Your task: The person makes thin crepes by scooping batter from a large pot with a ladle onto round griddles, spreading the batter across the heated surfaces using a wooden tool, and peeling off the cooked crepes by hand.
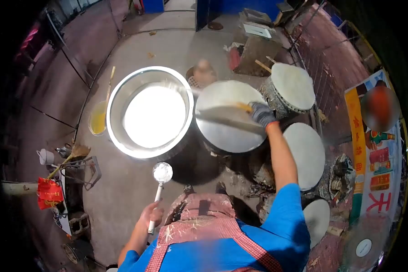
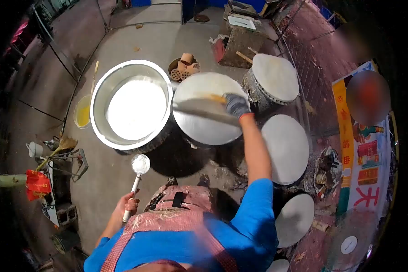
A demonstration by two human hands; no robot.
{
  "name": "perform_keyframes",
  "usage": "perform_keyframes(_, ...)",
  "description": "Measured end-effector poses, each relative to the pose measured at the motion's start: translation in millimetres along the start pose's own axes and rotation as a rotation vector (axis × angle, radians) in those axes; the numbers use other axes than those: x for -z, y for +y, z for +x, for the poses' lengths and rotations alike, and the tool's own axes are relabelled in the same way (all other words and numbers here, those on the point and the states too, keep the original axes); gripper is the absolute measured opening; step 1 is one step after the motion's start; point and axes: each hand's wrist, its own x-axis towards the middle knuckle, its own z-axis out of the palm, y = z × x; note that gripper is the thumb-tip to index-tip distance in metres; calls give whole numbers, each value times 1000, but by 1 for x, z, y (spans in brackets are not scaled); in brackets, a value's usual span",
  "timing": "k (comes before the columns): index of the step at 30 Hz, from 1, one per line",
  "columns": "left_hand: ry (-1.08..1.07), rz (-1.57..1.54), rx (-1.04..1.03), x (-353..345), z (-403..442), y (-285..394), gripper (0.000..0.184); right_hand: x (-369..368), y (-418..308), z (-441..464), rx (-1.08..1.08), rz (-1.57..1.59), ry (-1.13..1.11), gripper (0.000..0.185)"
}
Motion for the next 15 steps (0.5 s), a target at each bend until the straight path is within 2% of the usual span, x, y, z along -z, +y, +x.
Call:
perform_keyframes(1, -13, -18, -18, -6, 3, -1, 19, 26, 14, 19, -58, 10, -7, 24)
perform_keyframes(3, -43, -60, -47, -18, 16, -6, 19, 40, 83, 69, -112, -47, 178, 28)
perform_keyframes(5, -77, -85, -68, -36, 29, -22, 18, 46, 191, 130, 134, -78, 342, 30)
perform_keyframes(7, -126, -141, -120, -46, 46, -37, 27, 101, 248, 142, -148, -267, 302, 34)
perform_keyframes(9, -212, -211, -120, -62, 63, -56, 36, 146, 297, 126, -327, 87, 347, 30)
perform_keyframes(10, -310, -237, -83, -65, 72, -64, 29, 154, 316, 114, -503, 279, 379, 29)
perform_keyframes(12, -314, -252, -145, -89, 86, -84, 27, 164, 357, 82, -859, 663, 448, 27)
perform_keyframes(14, -390, -234, -191, -80, 106, -87, 36, 117, 426, 57, -919, 1030, 598, 22)
perform_keyframes(15, -362, -237, -192, -89, 113, -89, 36, 84, 463, 50, -980, 1176, 650, 22)
